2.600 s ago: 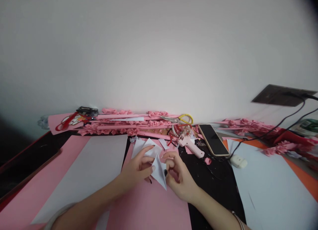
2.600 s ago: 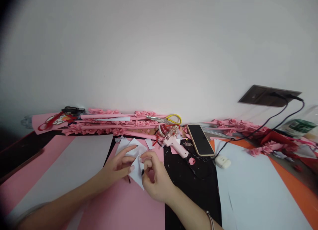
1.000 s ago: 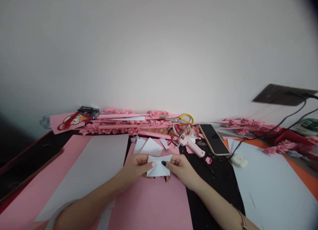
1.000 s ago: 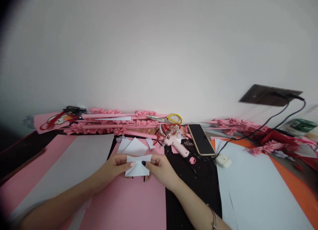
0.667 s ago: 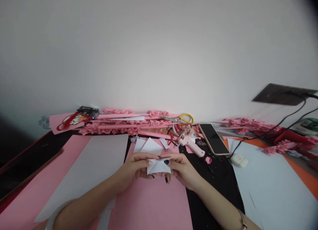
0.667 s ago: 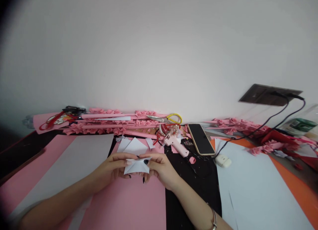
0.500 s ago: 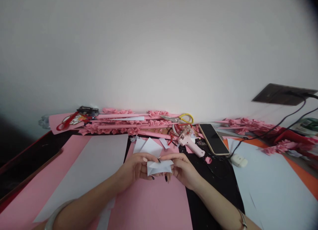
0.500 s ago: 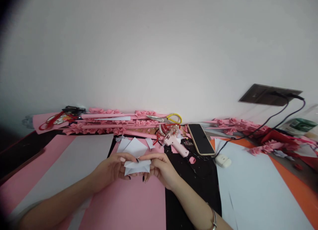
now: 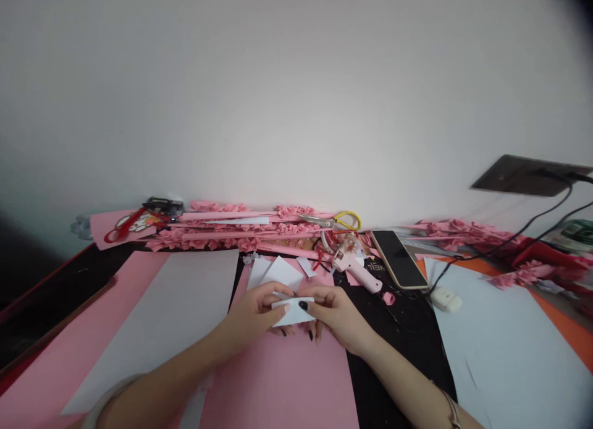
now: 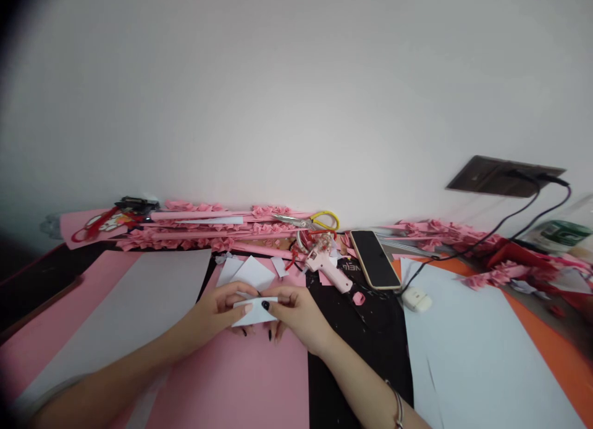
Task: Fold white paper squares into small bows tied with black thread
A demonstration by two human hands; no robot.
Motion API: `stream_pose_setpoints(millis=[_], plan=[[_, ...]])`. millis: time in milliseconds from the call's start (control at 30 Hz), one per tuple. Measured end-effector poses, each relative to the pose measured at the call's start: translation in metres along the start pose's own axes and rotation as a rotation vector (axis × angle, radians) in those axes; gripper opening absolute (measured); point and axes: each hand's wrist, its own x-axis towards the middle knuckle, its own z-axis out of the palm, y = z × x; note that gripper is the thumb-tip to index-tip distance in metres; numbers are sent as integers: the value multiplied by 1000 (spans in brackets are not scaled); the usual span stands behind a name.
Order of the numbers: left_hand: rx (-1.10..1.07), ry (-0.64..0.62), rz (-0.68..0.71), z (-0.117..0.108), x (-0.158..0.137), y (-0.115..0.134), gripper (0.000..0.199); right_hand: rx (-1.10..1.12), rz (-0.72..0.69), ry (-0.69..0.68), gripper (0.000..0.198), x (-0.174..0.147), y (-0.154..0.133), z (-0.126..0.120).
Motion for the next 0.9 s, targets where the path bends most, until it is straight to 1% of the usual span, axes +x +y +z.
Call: stream_pose_setpoints(millis=[133,233,433,633,900], plan=[[75,28,39,0,0,-2,23,-51,3,22,33,1,0,1],[137,43,55,0,0,-2,24,-65,-2,38,34,1,0,2],[151,42,64,0,0,-5,29,-79,3,64,34,0,0,3],[142,45,85,-2,1,-9,31,-84,-9,60,34,1,-2,2],[239,48,120,-4,1,-10,28,-134,-27,85,32,1,-1,4]])
